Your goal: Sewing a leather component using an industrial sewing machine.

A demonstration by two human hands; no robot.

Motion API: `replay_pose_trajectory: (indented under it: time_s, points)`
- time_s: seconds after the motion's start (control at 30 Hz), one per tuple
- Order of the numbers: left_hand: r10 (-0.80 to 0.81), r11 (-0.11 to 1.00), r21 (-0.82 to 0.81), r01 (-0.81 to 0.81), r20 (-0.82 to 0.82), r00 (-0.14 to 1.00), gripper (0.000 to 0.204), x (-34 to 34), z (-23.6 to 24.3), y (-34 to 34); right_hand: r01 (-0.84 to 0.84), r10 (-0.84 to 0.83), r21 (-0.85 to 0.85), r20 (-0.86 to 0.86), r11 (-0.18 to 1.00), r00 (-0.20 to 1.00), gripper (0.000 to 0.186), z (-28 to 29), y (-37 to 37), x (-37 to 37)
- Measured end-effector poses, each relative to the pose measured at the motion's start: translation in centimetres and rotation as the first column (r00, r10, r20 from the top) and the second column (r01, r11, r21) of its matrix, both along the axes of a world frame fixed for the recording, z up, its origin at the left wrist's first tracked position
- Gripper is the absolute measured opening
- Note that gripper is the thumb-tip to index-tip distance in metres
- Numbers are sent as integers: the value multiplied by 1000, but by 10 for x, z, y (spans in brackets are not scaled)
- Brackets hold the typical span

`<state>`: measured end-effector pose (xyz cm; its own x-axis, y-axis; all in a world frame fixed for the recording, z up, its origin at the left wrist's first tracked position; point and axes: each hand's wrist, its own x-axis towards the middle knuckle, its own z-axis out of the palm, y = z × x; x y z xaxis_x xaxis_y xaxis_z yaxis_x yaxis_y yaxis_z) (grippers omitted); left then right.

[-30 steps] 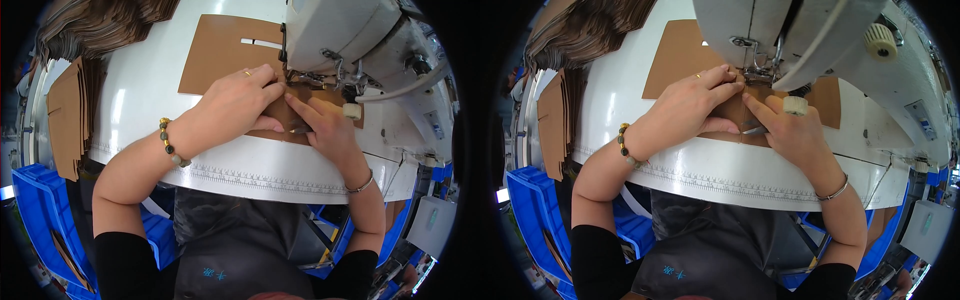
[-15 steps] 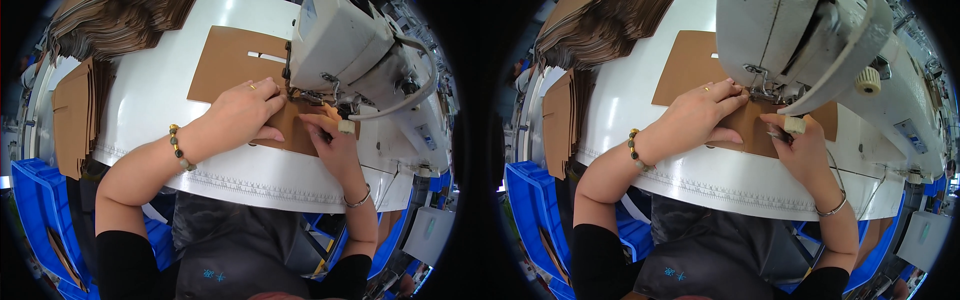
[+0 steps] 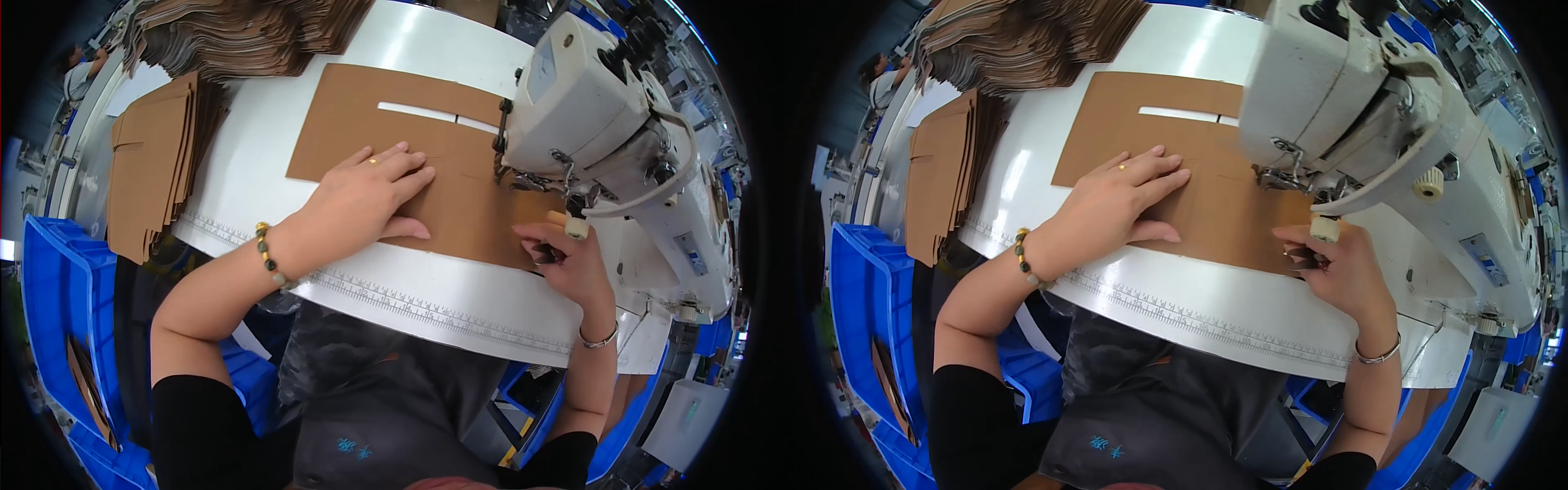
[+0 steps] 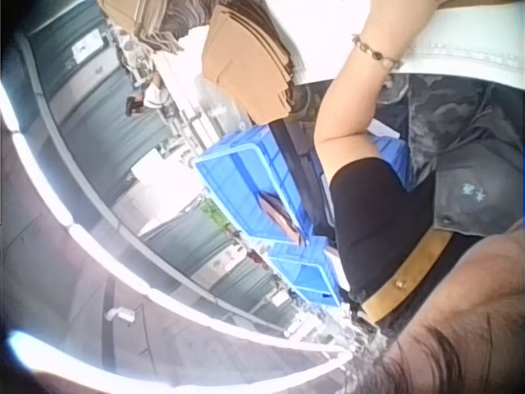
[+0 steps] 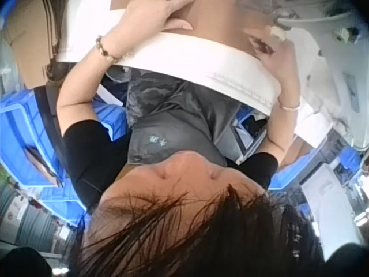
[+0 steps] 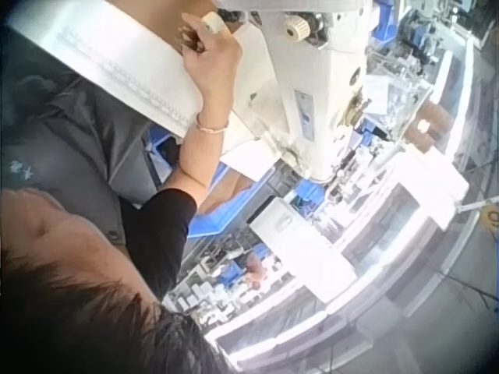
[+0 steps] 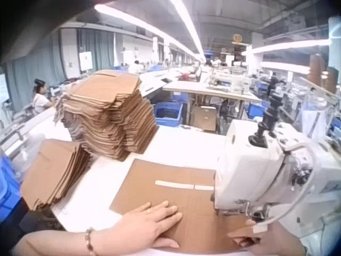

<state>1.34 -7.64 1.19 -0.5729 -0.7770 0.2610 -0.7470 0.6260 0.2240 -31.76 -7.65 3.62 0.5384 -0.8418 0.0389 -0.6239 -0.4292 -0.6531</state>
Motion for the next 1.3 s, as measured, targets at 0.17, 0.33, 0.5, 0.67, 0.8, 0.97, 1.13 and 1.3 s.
replay_pose_trajectory:
  time_s: [0.17, 0.33, 0.5, 0.67, 0.8, 0.97, 1.13, 1.3]
  points:
    - [122, 977, 169, -130, 56, 991, 77, 62, 22, 77, 164, -151, 95, -131, 982, 980, 26, 9, 12, 16]
    - [247, 918, 300, -258, 76, 966, 69, 81, 36, 148, -52, 50, 79, 32, 995, 998, 23, 19, 24, 57]
    - [420, 907, 118, -403, -218, 881, 31, 75, 23, 134, -189, 189, 19, 16, 982, 982, 27, 25, 36, 107]
    - [434, 898, 193, -396, -234, 870, 20, 66, 13, 110, -191, 191, -12, 69, 982, 979, 26, 12, 41, 150]
    - [436, 898, 199, -392, -291, 852, 18, 62, 12, 108, -168, 175, -63, 124, 984, 977, 25, -4, 43, 167]
    - [480, 871, 320, -374, -387, 787, 16, 56, 9, 109, -178, 192, -131, 102, 975, 976, 21, -14, 50, 171]
    - [496, 868, 359, -343, -595, 632, 19, 50, 3, 108, -133, 157, -256, 74, 958, 985, 16, -21, 55, 177]
    - [522, 852, 398, -340, -589, 617, 19, 51, -1, 112, -119, 144, -267, 74, 956, 987, 15, -21, 56, 179]
